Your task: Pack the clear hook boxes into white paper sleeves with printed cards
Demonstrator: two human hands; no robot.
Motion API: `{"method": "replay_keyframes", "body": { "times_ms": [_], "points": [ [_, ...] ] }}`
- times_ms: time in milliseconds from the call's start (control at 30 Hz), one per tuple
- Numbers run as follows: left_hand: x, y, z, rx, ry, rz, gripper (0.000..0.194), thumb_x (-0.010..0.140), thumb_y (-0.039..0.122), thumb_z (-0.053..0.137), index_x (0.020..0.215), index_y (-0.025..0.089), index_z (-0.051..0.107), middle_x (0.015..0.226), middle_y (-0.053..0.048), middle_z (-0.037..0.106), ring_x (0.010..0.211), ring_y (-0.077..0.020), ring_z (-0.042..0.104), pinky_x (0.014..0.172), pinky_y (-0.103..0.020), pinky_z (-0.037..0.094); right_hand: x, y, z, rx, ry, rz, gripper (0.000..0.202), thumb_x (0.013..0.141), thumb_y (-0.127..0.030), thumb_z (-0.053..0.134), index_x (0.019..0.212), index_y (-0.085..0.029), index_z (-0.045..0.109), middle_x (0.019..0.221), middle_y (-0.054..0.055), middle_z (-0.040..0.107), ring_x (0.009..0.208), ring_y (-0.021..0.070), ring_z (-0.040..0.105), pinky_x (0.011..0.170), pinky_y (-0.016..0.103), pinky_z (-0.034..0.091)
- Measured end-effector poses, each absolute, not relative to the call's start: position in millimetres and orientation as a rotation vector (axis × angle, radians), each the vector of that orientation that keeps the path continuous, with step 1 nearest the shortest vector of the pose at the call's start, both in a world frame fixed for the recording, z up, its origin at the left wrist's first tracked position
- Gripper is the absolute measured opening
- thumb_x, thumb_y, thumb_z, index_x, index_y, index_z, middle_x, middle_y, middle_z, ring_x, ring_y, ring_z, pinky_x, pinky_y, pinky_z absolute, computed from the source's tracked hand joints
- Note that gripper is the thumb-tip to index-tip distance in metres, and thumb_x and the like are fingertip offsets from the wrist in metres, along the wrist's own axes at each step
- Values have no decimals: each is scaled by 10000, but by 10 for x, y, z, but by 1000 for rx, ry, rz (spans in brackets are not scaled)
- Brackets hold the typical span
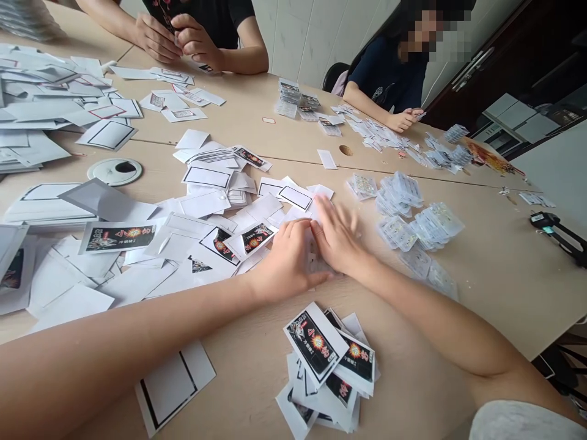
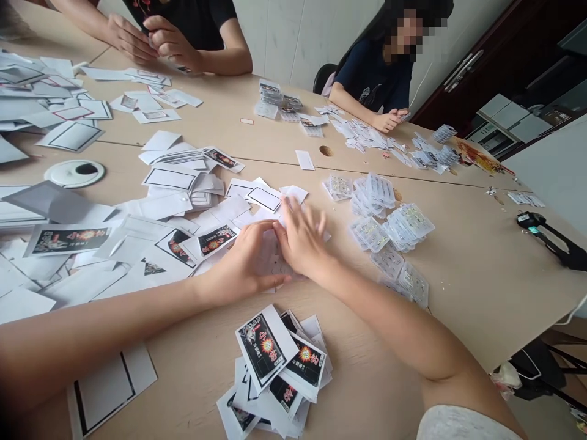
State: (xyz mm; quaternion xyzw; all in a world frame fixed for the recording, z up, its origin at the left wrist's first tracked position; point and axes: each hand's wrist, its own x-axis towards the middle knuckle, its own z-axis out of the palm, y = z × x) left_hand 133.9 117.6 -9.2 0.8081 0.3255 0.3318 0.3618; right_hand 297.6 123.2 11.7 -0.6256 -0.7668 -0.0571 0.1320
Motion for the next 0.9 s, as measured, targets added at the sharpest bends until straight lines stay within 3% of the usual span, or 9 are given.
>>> {"method": "replay_keyframes", "body": {
  "times_ms": [67, 133, 233, 333, 400, 467, 533, 733, 900],
  "points": [
    [1340, 1180, -103, 2040, 856, 858, 770, 654, 344, 755, 1277, 168, 337, 1317, -187, 427, 1254, -345, 384, 1022, -549, 352, 2969, 1262, 78, -1808, -2235, -201, 527, 955, -407, 236, 1443, -212, 278, 1504, 121, 310, 1403, 314, 211, 1091, 604, 128],
    [1338, 1176, -104, 2016, 853, 848, 813, 660, 319, 746, 1314, 165, 288, 1355, -193, 394, 1281, -340, 361, 1042, -543, 338, 3017, 1240, 154, -1742, -2099, -270, 477, 959, -362, 256, 1399, -211, 360, 1479, 112, 357, 1387, 288, 257, 1109, 550, 148],
    [1325, 1162, -92, 2006, 845, 838, 779, 686, 271, 700, 1324, 154, 268, 1363, -191, 387, 1288, -331, 356, 1058, -539, 322, 3105, 1065, 373, -1569, -1956, -144, 363, 957, -282, 302, 1219, -182, 534, 1299, 134, 527, 1255, 243, 441, 1064, 439, 304],
    [1301, 1157, -82, 1937, 857, 838, 670, 725, 169, 579, 1316, 148, 266, 1355, -182, 397, 1293, -307, 362, 1077, -524, 305, 3107, 761, 549, -1332, -2188, 237, 199, 921, -258, 445, 987, -178, 615, 1017, 91, 618, 1001, 181, 572, 899, 314, 450],
    [1287, 1163, -79, 1842, 885, 835, 619, 725, 111, 487, 1303, 147, 267, 1342, -176, 415, 1294, -285, 367, 1076, -510, 309, 3062, 563, 583, -1196, -2505, 578, 194, 911, -302, 497, 1009, -187, 619, 992, 64, 625, 962, 162, 568, 872, 284, 458],
    [1278, 1171, -76, 1763, 924, 846, 582, 721, 87, 424, 1282, 150, 282, 1322, -163, 434, 1282, -264, 374, 1072, -499, 312, 3009, 430, 547, -1025, -2731, 736, 437, 822, -515, 582, 1121, -197, 597, 1132, 79, 597, 1073, 203, 527, 925, 312, 446],
    [1274, 1175, -69, 1732, 941, 849, 571, 712, 81, 405, 1268, 146, 292, 1311, -157, 440, 1271, -258, 372, 1067, -494, 313, 2970, 380, 471, -969, -2870, 720, 587, 774, -584, 592, 1222, -207, 547, 1253, 102, 541, 1171, 252, 470, 979, 372, 418],
    [1274, 1164, -53, 1694, 955, 855, 565, 698, 83, 411, 1253, 132, 316, 1299, -159, 447, 1248, -258, 369, 1059, -486, 301, 2966, 453, 331, -933, -2877, 675, 547, 837, -548, 535, 1267, -211, 508, 1162, 88, 577, 1107, 230, 504, 978, 378, 409],
    [1270, 1168, -47, 1678, 949, 866, 518, 715, 83, 411, 1226, 140, 348, 1292, -150, 453, 1244, -245, 378, 1058, -469, 300, 3005, 460, 413, -1088, -2709, 743, 542, 823, -469, 602, 1273, -193, 480, 1106, 83, 574, 1018, 212, 544, 899, 343, 454]
  ]
}}
